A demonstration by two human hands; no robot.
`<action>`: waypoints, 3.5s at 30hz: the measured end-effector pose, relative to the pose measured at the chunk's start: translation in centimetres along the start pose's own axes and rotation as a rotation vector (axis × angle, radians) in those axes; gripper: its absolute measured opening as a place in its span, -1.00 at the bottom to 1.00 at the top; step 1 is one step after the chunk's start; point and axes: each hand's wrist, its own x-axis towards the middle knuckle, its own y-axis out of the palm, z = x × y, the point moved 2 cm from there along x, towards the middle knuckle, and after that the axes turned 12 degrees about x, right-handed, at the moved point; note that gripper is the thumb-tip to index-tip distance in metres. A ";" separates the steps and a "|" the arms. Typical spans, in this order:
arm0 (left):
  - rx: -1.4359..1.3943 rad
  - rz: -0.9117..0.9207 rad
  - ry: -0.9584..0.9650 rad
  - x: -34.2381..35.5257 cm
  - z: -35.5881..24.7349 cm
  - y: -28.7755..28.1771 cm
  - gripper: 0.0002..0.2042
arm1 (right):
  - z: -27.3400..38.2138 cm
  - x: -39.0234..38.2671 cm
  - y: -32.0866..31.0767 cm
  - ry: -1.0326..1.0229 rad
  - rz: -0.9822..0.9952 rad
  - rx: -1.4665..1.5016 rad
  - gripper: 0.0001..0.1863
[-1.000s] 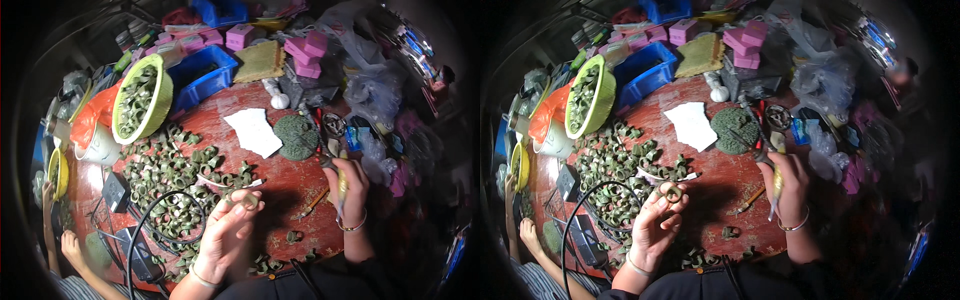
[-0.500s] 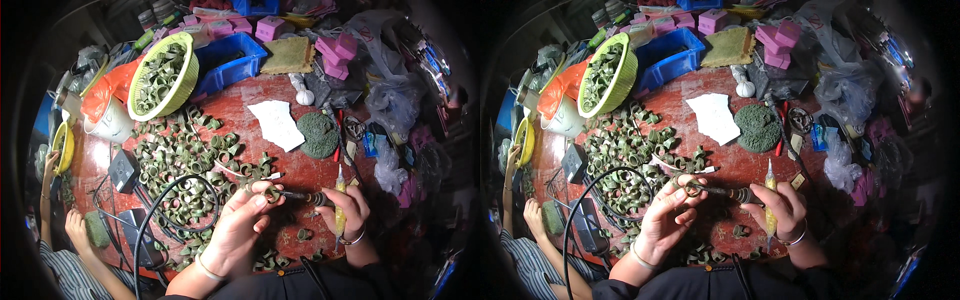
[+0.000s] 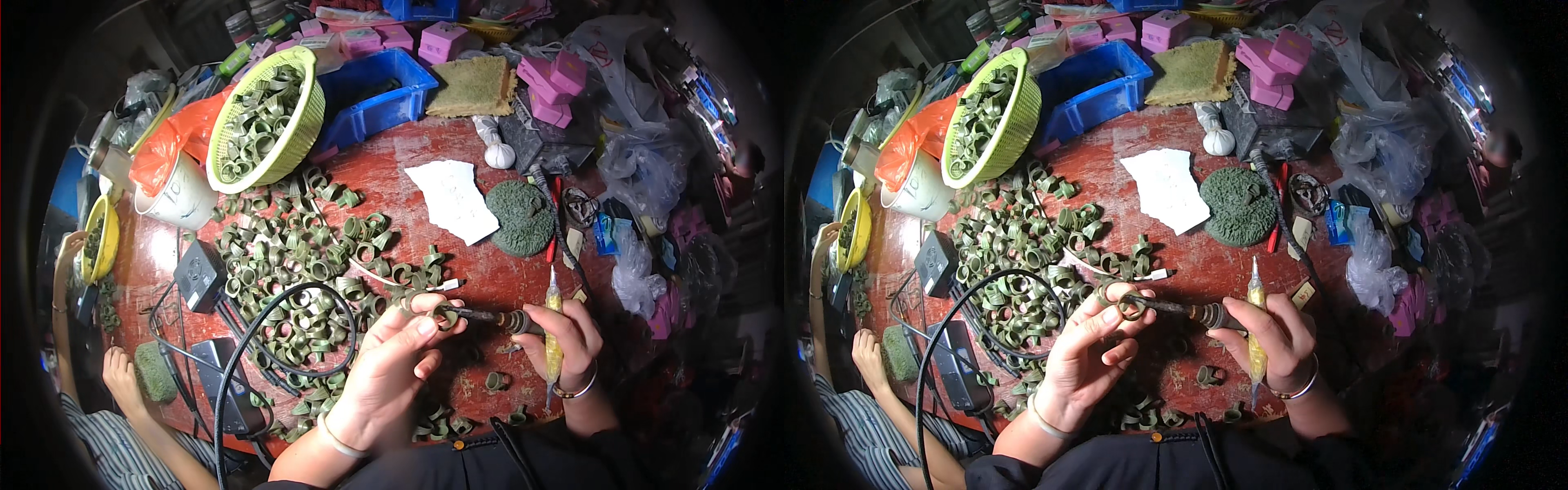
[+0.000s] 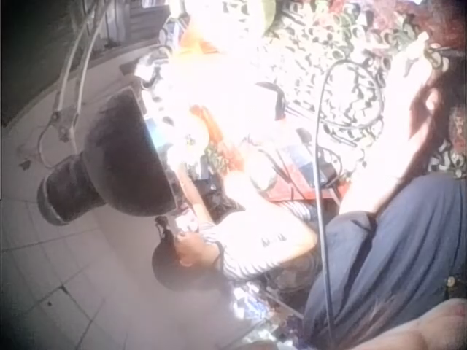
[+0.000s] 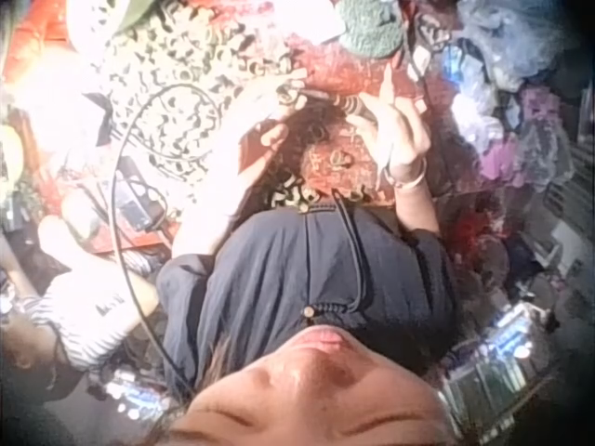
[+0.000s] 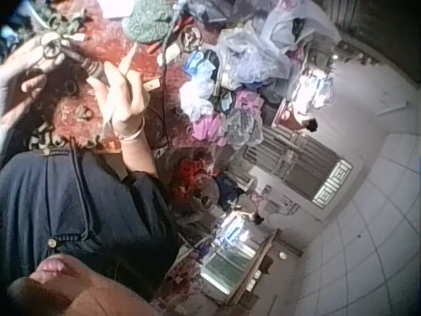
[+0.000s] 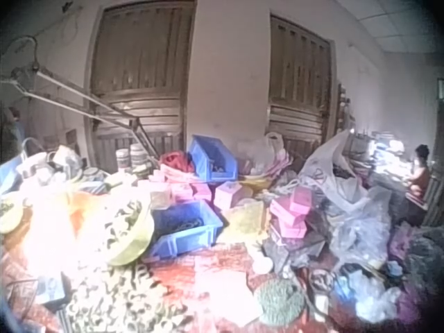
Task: Polishing the inner surface of small jade rings using a handheld rotary tool.
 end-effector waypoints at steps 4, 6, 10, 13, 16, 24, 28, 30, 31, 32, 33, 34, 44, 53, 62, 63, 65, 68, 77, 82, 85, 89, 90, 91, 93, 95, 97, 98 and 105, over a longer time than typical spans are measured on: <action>-0.003 0.000 -0.004 0.0 0.0 -0.1 -0.72 | 0.0 0.1 0.0 0.017 -0.006 0.003 -0.62; -0.012 -0.001 -0.007 0.1 0.1 -0.1 -0.72 | 0.0 0.0 0.0 0.024 -0.006 0.003 -0.61; -0.011 0.002 -0.003 0.1 0.1 -0.2 -0.72 | 0.0 0.0 0.0 0.031 -0.001 0.008 -0.61; -0.011 0.007 -0.001 0.0 -0.1 0.0 -0.72 | 0.1 -0.1 -0.2 0.047 -0.015 0.029 -0.62; -0.016 0.011 -0.003 0.0 -0.2 0.0 -0.72 | 0.1 0.0 -0.2 0.033 -0.017 0.038 -0.63; 0.007 -0.005 -0.003 -0.2 -0.2 0.1 -0.72 | 0.0 0.0 0.0 0.035 0.023 0.018 -0.62; 0.001 -0.004 -0.016 0.1 0.0 0.0 -0.72 | -0.1 0.0 0.1 0.036 0.003 0.025 -0.62; 0.002 0.002 -0.013 0.0 0.0 0.0 -0.72 | -0.1 0.0 0.0 0.032 -0.002 0.022 -0.62; 0.002 0.000 -0.012 0.0 0.0 0.0 -0.72 | -0.1 0.0 0.0 0.029 -0.005 0.020 -0.61; -0.008 0.002 -0.009 0.0 0.0 0.0 -0.72 | -0.1 0.0 0.0 0.029 -0.004 0.021 -0.61; -0.019 0.004 -0.006 0.0 -0.1 0.0 -0.72 | -0.2 0.1 0.1 0.017 -0.011 0.016 -0.62; -0.020 0.003 -0.007 0.0 -0.1 0.0 -0.72 | -0.2 0.1 0.0 0.005 -0.018 0.009 -0.63; 0.008 0.008 -0.012 -0.1 -0.3 0.1 -0.71 | 0.0 0.1 0.0 0.016 -0.010 0.034 -0.62; 0.023 0.004 -0.018 0.1 -0.2 0.1 -0.70 | -0.2 0.1 0.0 0.000 -0.004 0.017 -0.62; 0.016 0.005 -0.013 0.0 -0.2 0.1 -0.70 | 0.0 0.1 -0.1 0.015 -0.008 -0.001 -0.61; 0.013 0.007 -0.012 0.0 -0.2 0.1 -0.70 | 0.0 0.0 -0.1 0.017 -0.006 -0.001 -0.61; 0.014 0.007 -0.011 0.1 -0.2 0.1 -0.70 | 0.0 0.1 -0.1 0.021 -0.003 -0.003 -0.62; 0.016 0.010 -0.009 0.1 -0.2 0.1 -0.70 | 0.2 0.2 0.0 0.030 0.016 0.014 -0.63; 0.019 0.010 -0.013 0.1 -0.2 0.1 -0.70 | -0.1 -0.1 -0.2 0.027 -0.003 -0.014 -0.61; 0.016 -0.005 -0.018 0.0 -0.2 0.1 -0.70 | -0.2 -0.1 0.0 0.013 -0.006 -0.023 -0.61; 0.014 -0.005 -0.024 0.1 -0.2 0.1 -0.70 | 0.1 0.0 0.0 0.038 0.017 0.010 -0.64; 0.019 0.011 -0.014 0.1 -0.2 0.0 -0.70 | 0.1 0.0 0.0 0.036 0.021 0.000 -0.64; 0.023 0.012 -0.014 0.1 -0.2 0.0 -0.70 | 0.1 0.0 0.0 0.036 0.017 0.009 -0.63; 0.023 0.012 -0.014 0.1 -0.2 0.0 -0.70 | 0.1 0.1 0.0 0.036 0.013 0.017 -0.63; 0.020 0.018 -0.014 0.0 -0.2 0.1 -0.71 | 0.0 0.1 -0.1 0.028 0.002 0.001 -0.63; 0.022 0.016 -0.013 0.1 -0.1 0.1 -0.71 | 0.0 0.1 -0.1 0.020 -0.009 -0.015 -0.61; 0.023 0.013 -0.012 0.1 -0.1 0.1 -0.71 | 0.0 0.0 -0.1 0.023 -0.002 -0.016 -0.61; 0.025 0.009 -0.011 0.1 -0.2 0.1 -0.71 | 0.0 0.0 -0.1 0.023 -0.002 -0.016 -0.61; 0.010 0.003 -0.014 0.0 -0.1 0.0 -0.72 | 0.2 0.0 -0.1 0.042 0.014 0.003 -0.63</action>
